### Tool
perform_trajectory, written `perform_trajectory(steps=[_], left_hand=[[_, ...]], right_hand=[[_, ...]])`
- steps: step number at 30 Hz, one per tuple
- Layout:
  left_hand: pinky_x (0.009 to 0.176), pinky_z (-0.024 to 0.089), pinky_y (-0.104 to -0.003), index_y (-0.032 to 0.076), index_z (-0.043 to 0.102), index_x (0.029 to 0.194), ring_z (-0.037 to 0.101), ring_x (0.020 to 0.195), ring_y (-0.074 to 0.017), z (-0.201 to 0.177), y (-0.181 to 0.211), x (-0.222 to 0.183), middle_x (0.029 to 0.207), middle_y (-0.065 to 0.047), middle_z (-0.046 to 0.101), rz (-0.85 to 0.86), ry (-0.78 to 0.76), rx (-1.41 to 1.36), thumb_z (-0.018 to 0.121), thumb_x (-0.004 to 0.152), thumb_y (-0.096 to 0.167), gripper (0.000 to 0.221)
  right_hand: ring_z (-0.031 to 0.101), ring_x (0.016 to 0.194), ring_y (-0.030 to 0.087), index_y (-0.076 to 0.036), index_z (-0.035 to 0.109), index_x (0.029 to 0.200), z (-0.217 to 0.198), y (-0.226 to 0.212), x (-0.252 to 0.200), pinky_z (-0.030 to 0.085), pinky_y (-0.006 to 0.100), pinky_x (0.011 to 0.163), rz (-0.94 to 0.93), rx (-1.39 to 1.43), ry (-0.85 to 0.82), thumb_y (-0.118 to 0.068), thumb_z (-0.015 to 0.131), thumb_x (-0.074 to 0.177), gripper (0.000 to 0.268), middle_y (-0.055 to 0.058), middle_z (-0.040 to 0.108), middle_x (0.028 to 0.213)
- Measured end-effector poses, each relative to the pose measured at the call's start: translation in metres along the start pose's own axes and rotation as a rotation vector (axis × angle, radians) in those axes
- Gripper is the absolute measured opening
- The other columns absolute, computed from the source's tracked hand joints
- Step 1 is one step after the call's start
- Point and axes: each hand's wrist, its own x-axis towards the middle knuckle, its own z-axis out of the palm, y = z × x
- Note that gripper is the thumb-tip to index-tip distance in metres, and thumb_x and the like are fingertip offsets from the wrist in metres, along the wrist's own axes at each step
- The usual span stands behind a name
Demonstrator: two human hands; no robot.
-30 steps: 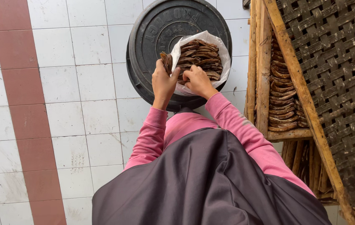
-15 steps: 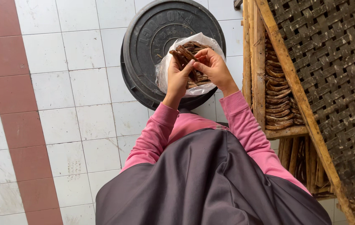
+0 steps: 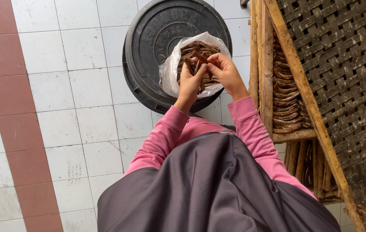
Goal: The person picks up dried food items from a woven tray and places them into a plastic bag by hand.
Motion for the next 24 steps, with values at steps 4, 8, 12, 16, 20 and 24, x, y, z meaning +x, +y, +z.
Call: perform_trajectory(steps=[4,8,12,16,20,24], left_hand=[[0.081,0.056,-0.025,0.001,0.054,0.124,0.065,0.092,-0.0096,-0.002,-0.003,0.006,0.105,-0.003,0.068,0.083,0.04,0.077,0.075,0.095,0.013,0.037],[0.061,0.044,-0.031,0.002,0.055,0.121,0.055,0.075,-0.0158,0.0,-0.003,0.001,0.097,-0.008,0.066,-0.023,0.058,0.135,0.069,0.104,0.014,0.026],[0.062,0.054,-0.049,0.004,0.053,0.11,0.07,0.079,-0.0403,0.012,-0.015,-0.031,0.098,-0.02,0.068,0.328,-0.23,1.337,0.074,0.085,0.014,0.034],[0.054,0.057,-0.046,0.004,0.052,0.116,0.073,0.072,-0.0371,0.034,-0.037,-0.06,0.099,-0.02,0.068,0.227,-0.41,1.618,0.057,0.093,0.006,0.023],[0.051,0.058,-0.043,0.003,0.052,0.115,0.074,0.069,-0.0337,0.034,-0.049,-0.081,0.094,-0.02,0.068,0.216,-0.557,1.737,0.057,0.093,0.006,0.022],[0.049,0.057,-0.043,0.003,0.052,0.115,0.074,0.067,-0.0329,0.027,-0.045,-0.084,0.091,-0.021,0.068,0.304,-0.546,1.697,0.058,0.09,0.005,0.026]], right_hand=[[0.067,0.096,0.008,-0.006,0.059,0.117,0.002,-0.004,-0.004,0.057,0.023,0.086,-0.006,-0.049,-0.01,-0.008,0.069,0.098,0.022,0.002,0.069,0.105],[0.07,0.089,0.01,-0.004,0.064,0.119,-0.017,-0.007,-0.002,0.05,0.022,0.073,0.053,-0.071,0.078,-0.007,0.064,0.101,0.019,0.006,0.075,0.105],[0.07,0.086,0.011,-0.003,0.065,0.121,-0.046,-0.02,0.001,0.052,0.023,0.073,0.004,-0.146,0.208,-0.006,0.061,0.105,0.017,0.007,0.075,0.102],[0.07,0.088,0.012,-0.002,0.066,0.124,-0.064,-0.03,0.005,0.054,0.025,0.077,0.099,-0.337,-0.073,-0.006,0.057,0.104,0.021,0.006,0.075,0.1],[0.069,0.085,0.014,0.003,0.068,0.119,-0.058,-0.006,0.024,0.057,0.029,0.078,0.257,-0.436,-0.503,-0.004,0.06,0.1,0.021,0.007,0.074,0.095],[0.072,0.077,0.023,-0.005,0.073,0.113,-0.048,0.029,0.037,0.057,0.035,0.07,0.476,-1.054,-0.469,-0.006,0.061,0.091,0.025,0.012,0.077,0.089]])
